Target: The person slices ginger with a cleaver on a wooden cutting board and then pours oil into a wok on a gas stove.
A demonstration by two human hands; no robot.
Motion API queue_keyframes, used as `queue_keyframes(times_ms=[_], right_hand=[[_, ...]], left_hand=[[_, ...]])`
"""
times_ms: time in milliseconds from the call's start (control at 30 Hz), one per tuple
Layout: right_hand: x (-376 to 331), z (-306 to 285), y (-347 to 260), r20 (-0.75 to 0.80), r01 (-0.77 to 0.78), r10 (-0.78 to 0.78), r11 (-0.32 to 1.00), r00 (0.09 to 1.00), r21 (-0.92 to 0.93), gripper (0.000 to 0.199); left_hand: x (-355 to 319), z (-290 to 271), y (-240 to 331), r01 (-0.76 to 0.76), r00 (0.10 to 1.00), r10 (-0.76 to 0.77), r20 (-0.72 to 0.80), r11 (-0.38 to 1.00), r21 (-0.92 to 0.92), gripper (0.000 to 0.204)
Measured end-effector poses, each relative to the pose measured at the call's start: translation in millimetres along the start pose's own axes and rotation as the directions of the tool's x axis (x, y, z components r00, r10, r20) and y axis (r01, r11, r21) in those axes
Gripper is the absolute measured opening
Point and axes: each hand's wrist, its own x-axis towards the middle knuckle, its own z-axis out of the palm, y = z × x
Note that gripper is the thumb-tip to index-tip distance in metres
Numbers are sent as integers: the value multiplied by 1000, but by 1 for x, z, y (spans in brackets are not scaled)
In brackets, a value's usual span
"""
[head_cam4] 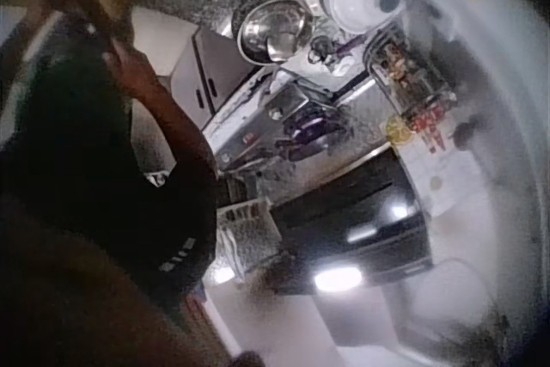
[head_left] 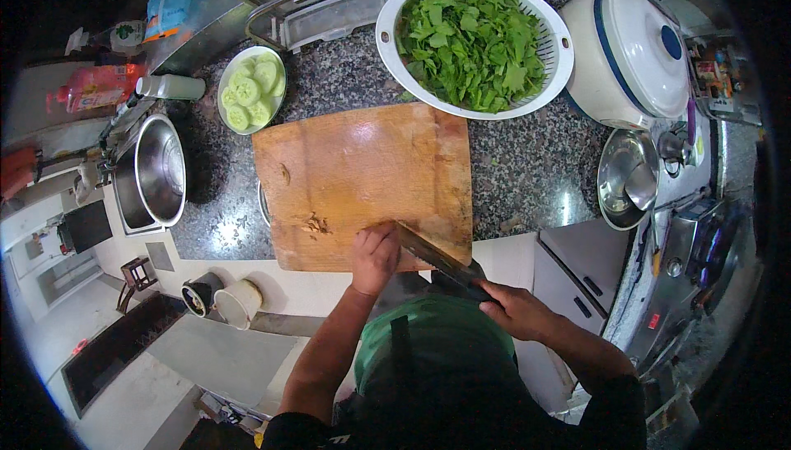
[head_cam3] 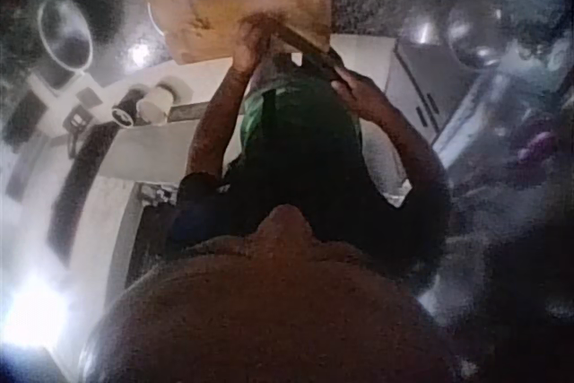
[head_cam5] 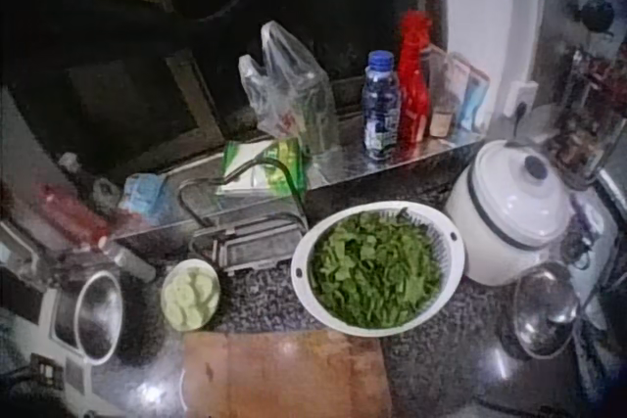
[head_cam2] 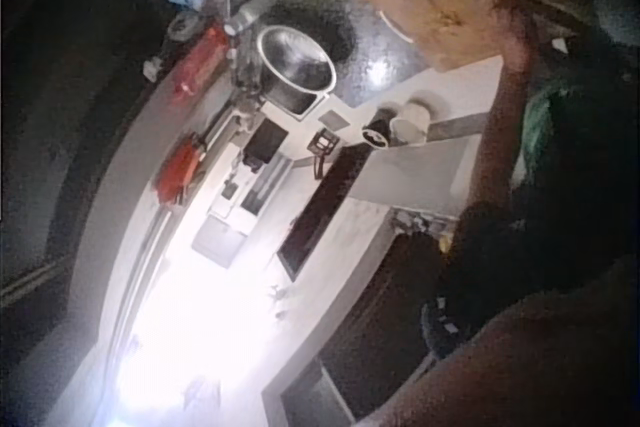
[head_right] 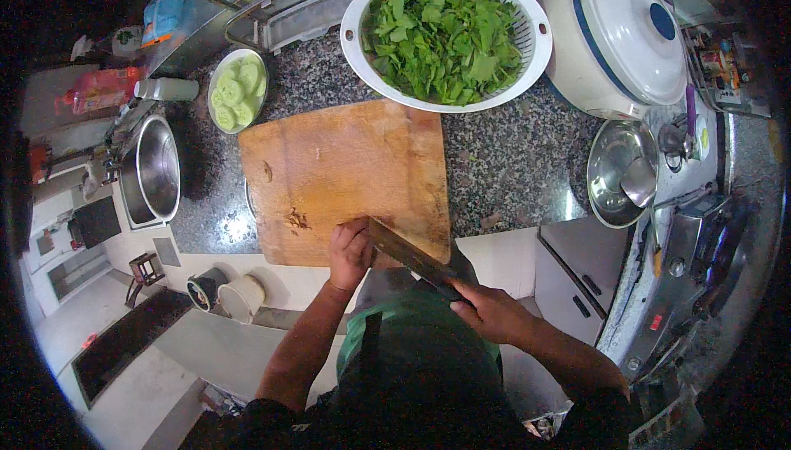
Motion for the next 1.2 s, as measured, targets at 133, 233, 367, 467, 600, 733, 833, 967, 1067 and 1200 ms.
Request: queue_keyframes(times_ms=[133, 233, 367, 467, 600, 733, 833, 967, 1067, 1200], right_hand=[[3, 5, -4, 7, -53, 53, 998, 999, 32, 46], [7, 8, -2, -11, -67, 67, 997, 998, 24, 45], [9, 27, 13, -192, 72, -106, 982, 976, -174, 46], [-6, 29, 2, -327, -90, 5, 966, 945, -244, 48], [-21, 34, 11, -350, -18, -154, 896, 924, -443, 51], [-28, 34, 13, -347, 11, -274, 799, 897, -601, 53], [-32, 32, 12, -305, 43, -337, 731, 891, -682, 53], [-35, 28, 7, -204, 150, -420, 670, 884, -727, 51], [-37, 28, -2, -133, 199, -436, 635, 890, -747, 50], [-29, 36, -5, -79, 243, -490, 559, 868, -793, 52]], left_hand=[[3, -1, 1, -3, 1000, 3, -5, 1000, 11, 20], [1, -1, 0, -7, 1000, 7, 3, 1000, 23, 22], [-1, -5, -1, 6, 999, -8, 42, 999, 39, 24], [0, -6, -5, 23, 1000, -23, 1, 999, 28, 24], [7, -18, 11, 126, 992, -125, 10, 992, -34, 23], [19, -30, 15, 330, 944, -326, 56, 915, -234, 22], [46, -48, 17, 484, 872, -346, 346, 709, -513, 17], [59, -68, 17, 670, 654, -208, 727, 606, -429, 14], [43, -76, 4, 708, 632, -224, 742, 556, -436, 12], [2, -93, -13, 698, 716, -390, 579, 444, -563, 13]])
